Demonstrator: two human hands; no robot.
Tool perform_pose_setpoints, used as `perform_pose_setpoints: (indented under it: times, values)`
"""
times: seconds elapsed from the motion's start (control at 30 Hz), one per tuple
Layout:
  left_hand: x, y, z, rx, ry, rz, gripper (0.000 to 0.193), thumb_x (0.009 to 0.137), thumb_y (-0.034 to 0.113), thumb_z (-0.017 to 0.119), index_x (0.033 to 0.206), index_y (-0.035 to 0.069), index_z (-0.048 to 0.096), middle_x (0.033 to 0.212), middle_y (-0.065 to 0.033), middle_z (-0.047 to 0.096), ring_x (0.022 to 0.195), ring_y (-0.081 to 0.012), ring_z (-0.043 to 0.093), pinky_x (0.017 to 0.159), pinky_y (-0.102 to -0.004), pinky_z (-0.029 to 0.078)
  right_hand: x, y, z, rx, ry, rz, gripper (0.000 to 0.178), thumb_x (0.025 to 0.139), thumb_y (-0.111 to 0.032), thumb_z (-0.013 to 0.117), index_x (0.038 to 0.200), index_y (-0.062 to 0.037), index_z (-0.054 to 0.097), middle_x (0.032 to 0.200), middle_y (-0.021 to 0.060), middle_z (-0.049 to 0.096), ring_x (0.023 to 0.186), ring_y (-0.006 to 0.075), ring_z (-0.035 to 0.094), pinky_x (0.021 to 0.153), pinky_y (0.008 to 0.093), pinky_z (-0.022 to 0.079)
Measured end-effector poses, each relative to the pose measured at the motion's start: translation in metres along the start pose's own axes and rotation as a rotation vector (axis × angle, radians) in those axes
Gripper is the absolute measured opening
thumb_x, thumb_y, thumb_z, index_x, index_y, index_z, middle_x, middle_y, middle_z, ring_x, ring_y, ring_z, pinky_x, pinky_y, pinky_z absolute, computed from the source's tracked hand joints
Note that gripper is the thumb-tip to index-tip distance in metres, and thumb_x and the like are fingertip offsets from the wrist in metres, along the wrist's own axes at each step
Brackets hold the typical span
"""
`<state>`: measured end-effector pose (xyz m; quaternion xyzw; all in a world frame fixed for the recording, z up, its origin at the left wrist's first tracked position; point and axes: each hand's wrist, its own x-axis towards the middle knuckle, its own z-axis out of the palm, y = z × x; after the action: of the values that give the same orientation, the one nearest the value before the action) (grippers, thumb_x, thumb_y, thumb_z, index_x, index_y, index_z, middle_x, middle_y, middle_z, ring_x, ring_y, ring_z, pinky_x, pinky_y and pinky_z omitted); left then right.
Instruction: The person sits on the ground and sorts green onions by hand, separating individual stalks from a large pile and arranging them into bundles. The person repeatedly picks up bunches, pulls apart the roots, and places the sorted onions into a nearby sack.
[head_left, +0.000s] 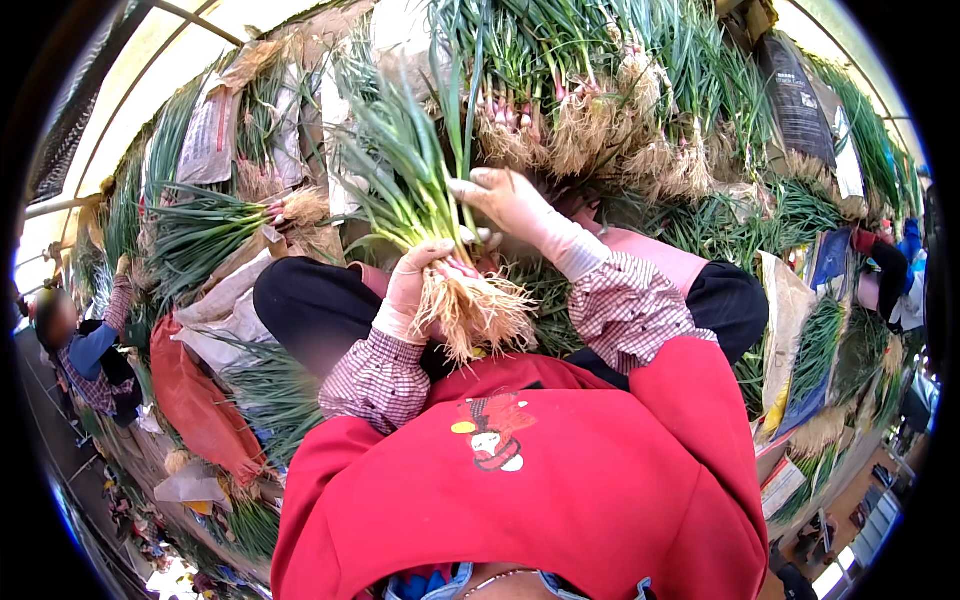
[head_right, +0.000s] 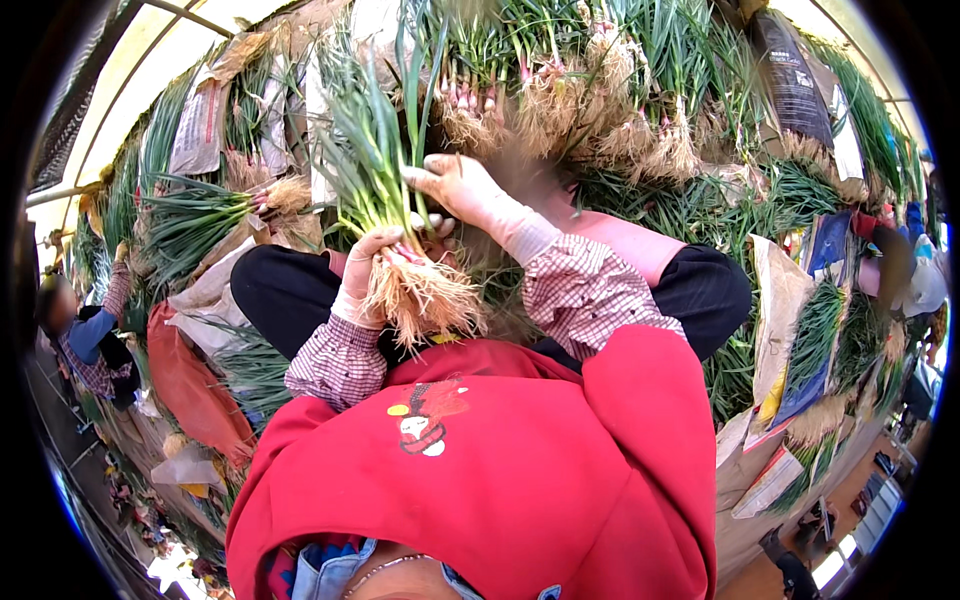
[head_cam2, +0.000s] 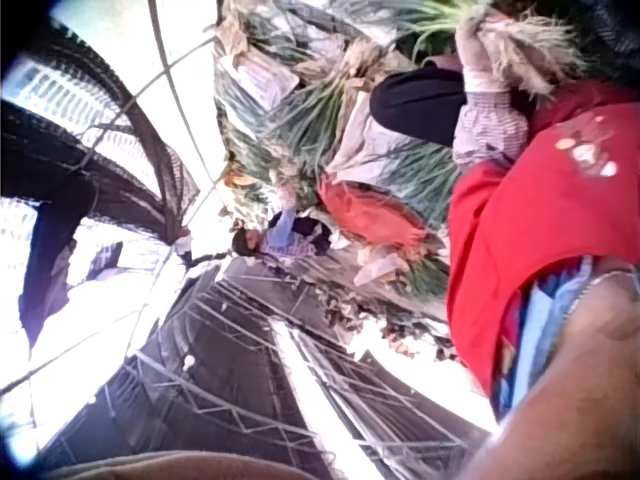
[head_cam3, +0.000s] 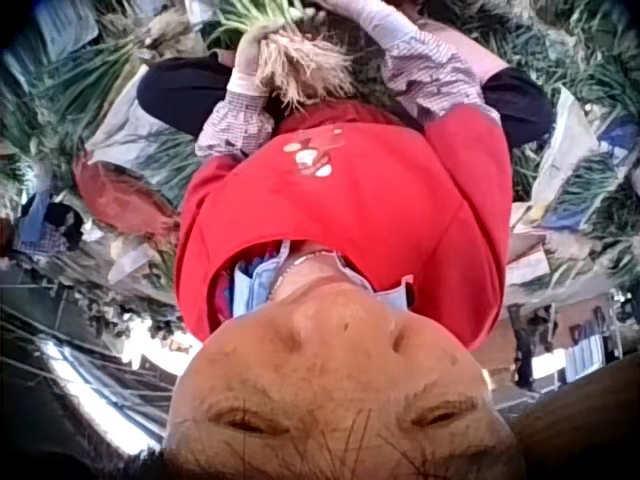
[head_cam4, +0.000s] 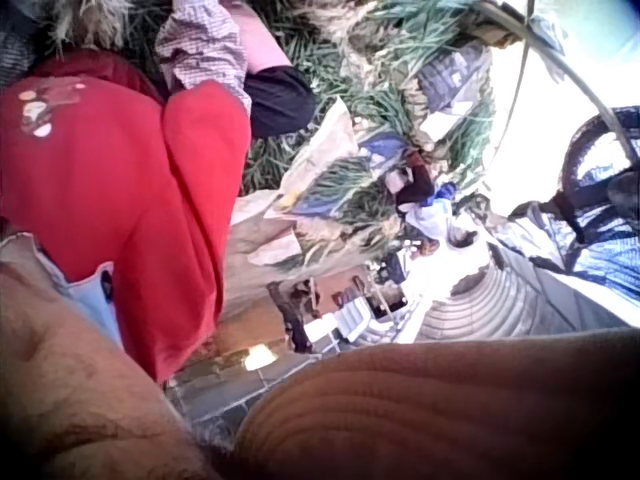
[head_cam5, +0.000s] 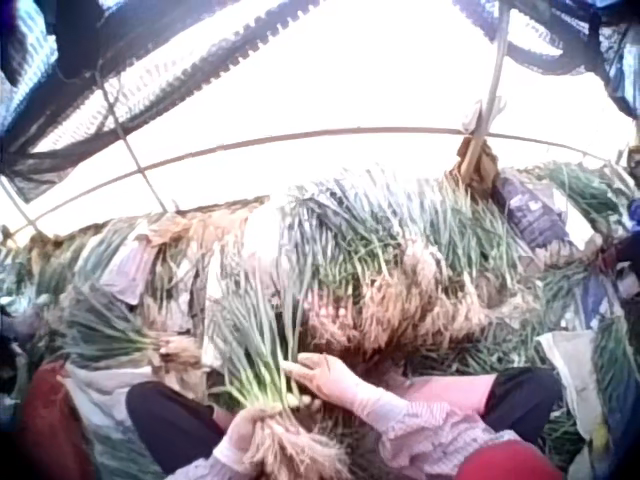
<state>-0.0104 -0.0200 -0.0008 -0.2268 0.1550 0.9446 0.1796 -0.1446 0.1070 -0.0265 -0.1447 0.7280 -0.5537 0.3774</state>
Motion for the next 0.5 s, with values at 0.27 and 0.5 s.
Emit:
perform_pose_setpoints:
  times: [0.27,0.5]
  values:
    - [-0.017,0.012,-0.004,-0.069,-0.026,0.023,0.039,0.083,0.018,0.054,0.115,-0.005,0.056,0.114,-0.0212,0.06,0.099,-0.0298,0.06,0.089,-0.0433,0.052,-0.039,-0.023,-0.053,0.009,-0.325,-0.072,0.025,0.093,-0.024,0.06,0.104,-0.0043,0.069,0.09,0.0063,0.068,0.086,0.0105,0.063,0.08,0.0262,0.051]
    - [0.0,0.028,0.012,-0.202,-0.216,0.07,0.031,0.086,0.017,0.059,0.111,0.001,0.055,0.117,-0.0137,0.055,0.1,-0.0225,0.056,0.087,-0.0398,0.051,-0.064,-0.011,-0.066,0.24,-0.266,-0.039,0.038,0.091,-0.03,0.06,0.118,-0.0038,0.062,0.124,0.0081,0.055,0.101,0.0151,0.053,0.087,0.0272,0.043]
